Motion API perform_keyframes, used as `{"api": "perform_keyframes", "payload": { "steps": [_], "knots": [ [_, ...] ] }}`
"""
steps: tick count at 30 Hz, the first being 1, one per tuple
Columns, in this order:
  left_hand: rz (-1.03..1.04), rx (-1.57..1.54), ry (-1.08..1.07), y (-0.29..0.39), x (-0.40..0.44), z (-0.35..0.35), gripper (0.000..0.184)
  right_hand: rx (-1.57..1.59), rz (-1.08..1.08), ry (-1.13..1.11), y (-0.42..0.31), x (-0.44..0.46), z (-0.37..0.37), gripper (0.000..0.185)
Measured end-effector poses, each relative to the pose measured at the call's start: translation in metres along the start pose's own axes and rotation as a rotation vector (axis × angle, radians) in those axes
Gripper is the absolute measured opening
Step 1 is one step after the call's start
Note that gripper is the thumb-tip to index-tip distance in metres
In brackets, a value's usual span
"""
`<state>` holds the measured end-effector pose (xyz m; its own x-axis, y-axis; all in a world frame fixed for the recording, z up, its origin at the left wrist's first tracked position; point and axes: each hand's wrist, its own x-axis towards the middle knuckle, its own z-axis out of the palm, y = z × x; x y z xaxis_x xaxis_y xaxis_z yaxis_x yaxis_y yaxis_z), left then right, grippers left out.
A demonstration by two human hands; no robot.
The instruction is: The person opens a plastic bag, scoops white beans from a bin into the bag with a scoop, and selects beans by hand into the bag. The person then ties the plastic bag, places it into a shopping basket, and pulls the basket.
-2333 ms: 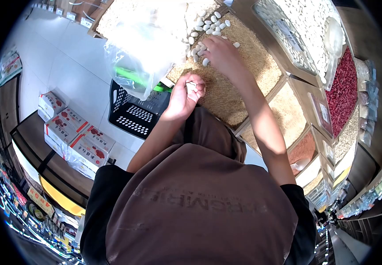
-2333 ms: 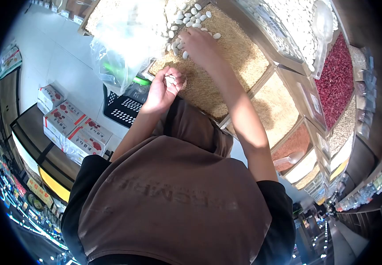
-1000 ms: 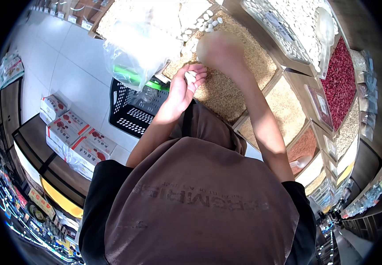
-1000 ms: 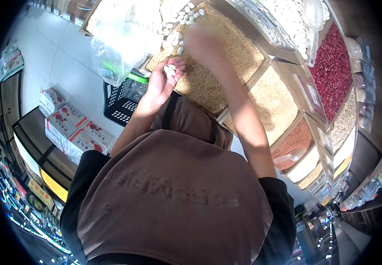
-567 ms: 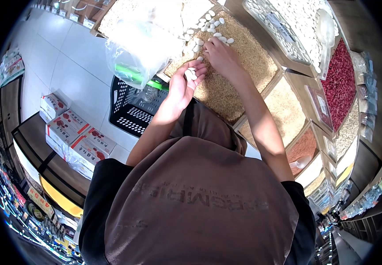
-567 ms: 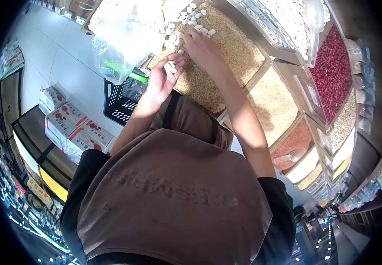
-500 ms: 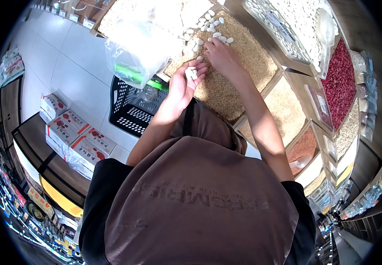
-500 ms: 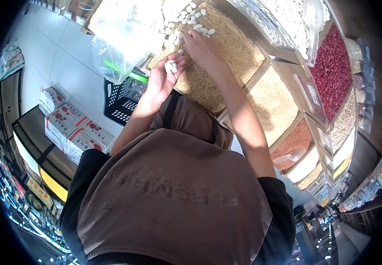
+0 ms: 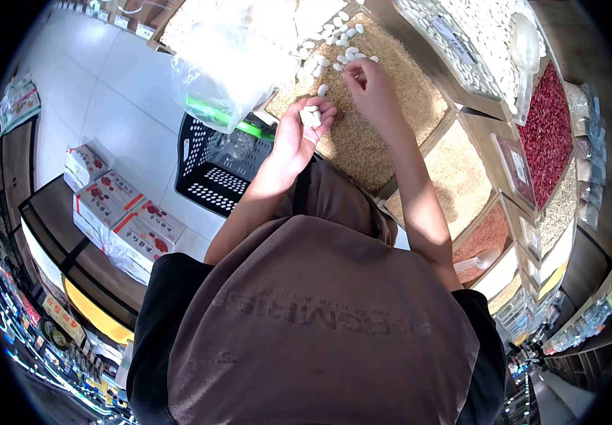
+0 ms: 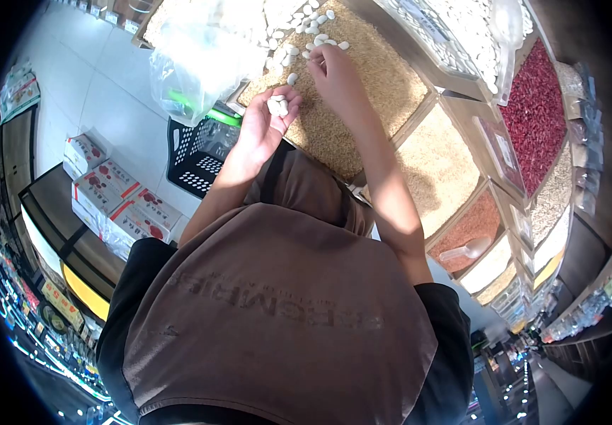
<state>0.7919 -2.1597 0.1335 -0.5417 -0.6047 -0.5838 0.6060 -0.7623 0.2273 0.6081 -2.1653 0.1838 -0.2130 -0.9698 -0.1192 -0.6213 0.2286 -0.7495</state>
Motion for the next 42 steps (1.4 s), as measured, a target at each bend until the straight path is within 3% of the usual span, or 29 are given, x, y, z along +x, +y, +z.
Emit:
{"api": "perform_keyframes", "payload": {
  "steps": [3, 5, 7, 8, 10, 11, 13, 17, 26, 35, 41, 42],
  "knots": [
    [-0.022, 0.028, 0.055, -0.002, -0.001, 0.014, 0.034, 0.202, 0.051, -0.072, -0.023, -0.024, -0.006, 0.023],
    [-0.036, -0.115, 0.023, -0.003, 0.002, 0.017, 0.032, 0.278, 0.039, -0.124, -0.026, -0.025, -0.004, 0.024],
    [-0.016, -0.089, 0.066, -0.005, 0.003, 0.014, 0.029, -0.026, -0.056, -0.079, -0.019, -0.017, 0.001, 0.022],
    [0.009, -0.066, 0.110, -0.005, 0.004, 0.012, 0.029, -0.027, -0.056, -0.074, -0.013, -0.012, 0.008, 0.022],
    [0.002, -0.019, 0.062, -0.003, 0.001, -0.003, 0.030, -0.414, -0.270, -0.107, -0.006, -0.007, 0.021, 0.023],
    [-0.001, 0.025, 0.018, -0.003, -0.001, -0.010, 0.032, -0.415, -0.270, -0.106, -0.006, -0.005, 0.022, 0.023],
    [0.014, 0.071, 0.138, 0.000, -0.011, 0.002, 0.037, -0.569, -0.198, -0.287, -0.018, 0.000, 0.019, 0.021],
    [0.022, 0.079, 0.099, 0.008, -0.017, -0.004, 0.041, -0.620, -0.191, -0.312, -0.002, 0.005, 0.029, 0.024],
    [-0.015, 0.140, 0.204, 0.010, -0.013, 0.010, 0.035, -0.312, -0.075, -0.162, 0.011, -0.012, 0.017, 0.020],
    [-0.082, 0.117, 0.098, 0.007, -0.010, 0.004, 0.031, -0.223, -0.148, -0.103, 0.013, -0.014, 0.021, 0.017],
    [-0.030, 0.149, 0.241, 0.007, -0.008, 0.008, 0.027, -0.060, -0.133, -0.046, -0.017, -0.035, 0.008, 0.018],
    [-0.034, 0.106, 0.143, 0.009, -0.009, 0.014, 0.028, -0.029, -0.162, -0.065, -0.024, -0.043, 0.006, 0.019]
  ]
}}
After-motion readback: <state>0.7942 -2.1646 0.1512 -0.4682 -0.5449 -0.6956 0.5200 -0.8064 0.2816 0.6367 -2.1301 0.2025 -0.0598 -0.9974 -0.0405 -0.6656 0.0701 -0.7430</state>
